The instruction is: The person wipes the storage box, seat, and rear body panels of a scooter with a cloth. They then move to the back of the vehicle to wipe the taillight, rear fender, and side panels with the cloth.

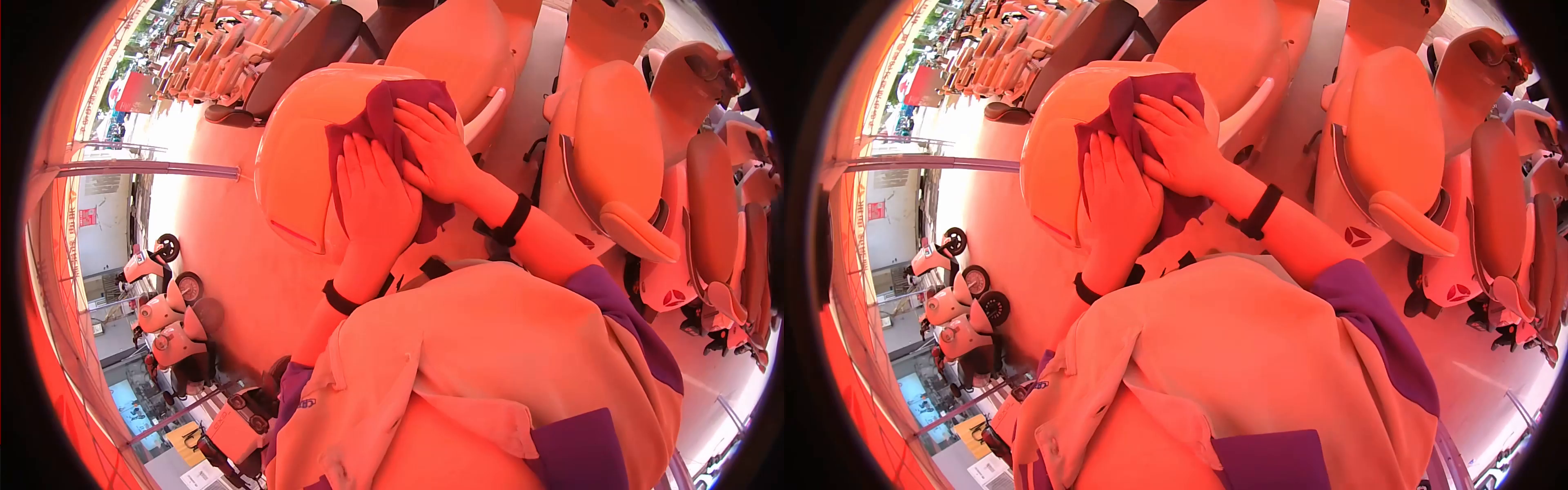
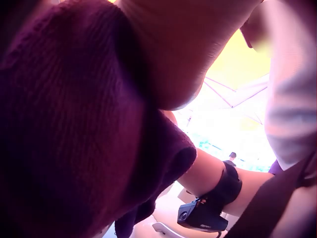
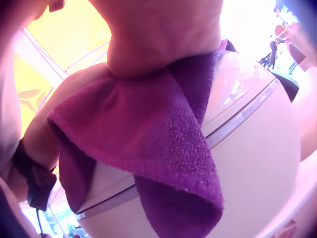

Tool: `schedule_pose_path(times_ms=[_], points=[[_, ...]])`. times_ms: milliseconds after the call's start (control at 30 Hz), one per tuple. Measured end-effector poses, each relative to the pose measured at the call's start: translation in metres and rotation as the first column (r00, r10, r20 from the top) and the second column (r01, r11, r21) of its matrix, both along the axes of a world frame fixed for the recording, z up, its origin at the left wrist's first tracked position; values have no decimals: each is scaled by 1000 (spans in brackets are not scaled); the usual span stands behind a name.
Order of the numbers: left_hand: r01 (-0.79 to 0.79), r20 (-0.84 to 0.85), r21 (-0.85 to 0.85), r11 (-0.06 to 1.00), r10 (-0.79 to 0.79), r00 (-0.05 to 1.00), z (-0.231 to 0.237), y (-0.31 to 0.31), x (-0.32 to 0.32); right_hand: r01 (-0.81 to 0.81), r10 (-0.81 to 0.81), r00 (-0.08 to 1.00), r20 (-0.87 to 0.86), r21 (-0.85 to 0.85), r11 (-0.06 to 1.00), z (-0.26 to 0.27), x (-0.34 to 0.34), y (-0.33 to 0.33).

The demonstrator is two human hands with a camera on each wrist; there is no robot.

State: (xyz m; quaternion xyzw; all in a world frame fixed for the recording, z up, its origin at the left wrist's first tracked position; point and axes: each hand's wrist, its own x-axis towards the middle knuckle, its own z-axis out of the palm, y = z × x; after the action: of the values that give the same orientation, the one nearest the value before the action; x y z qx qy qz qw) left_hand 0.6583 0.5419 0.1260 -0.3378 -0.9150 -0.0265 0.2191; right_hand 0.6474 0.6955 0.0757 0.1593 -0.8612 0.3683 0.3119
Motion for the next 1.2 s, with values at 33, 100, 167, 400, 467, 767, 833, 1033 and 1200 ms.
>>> schedule_pose_path(times_ms=[33,100,167,400,467,767,833,1033,1200], points=[[-18,-2,-9,1000,18,1000,0,10,-2,-12,12,1000,-2,-18,1000,-5,-5,8],[-49,-13,-23,999,48,999,0,29,-5,-32,31,999,-11,-49,998,-13,-14,23],[-51,-23,-30,998,51,998,-5,41,-4,-63,58,997,-47,-104,993,-24,-18,34],[-42,-50,-26,999,40,998,-14,37,8,59,-67,997,-24,-228,972,-45,-4,16],[-42,-31,-56,998,40,999,-16,24,23,71,-79,996,-37,-185,980,-46,16,1],[-75,-96,11,997,76,993,-30,1,48,-103,101,987,-124,-8,995,-30,21,-2],[-81,-24,-14,997,81,996,-7,16,32,-93,81,988,-135,-84,992,-17,1,6],[-125,-34,-80,989,123,992,4,56,-15,-116,113,993,-24,-151,982,-15,-44,41],[-106,-78,-92,990,99,992,-4,58,-9,-40,35,999,-24,-290,956,-39,-46,42]])
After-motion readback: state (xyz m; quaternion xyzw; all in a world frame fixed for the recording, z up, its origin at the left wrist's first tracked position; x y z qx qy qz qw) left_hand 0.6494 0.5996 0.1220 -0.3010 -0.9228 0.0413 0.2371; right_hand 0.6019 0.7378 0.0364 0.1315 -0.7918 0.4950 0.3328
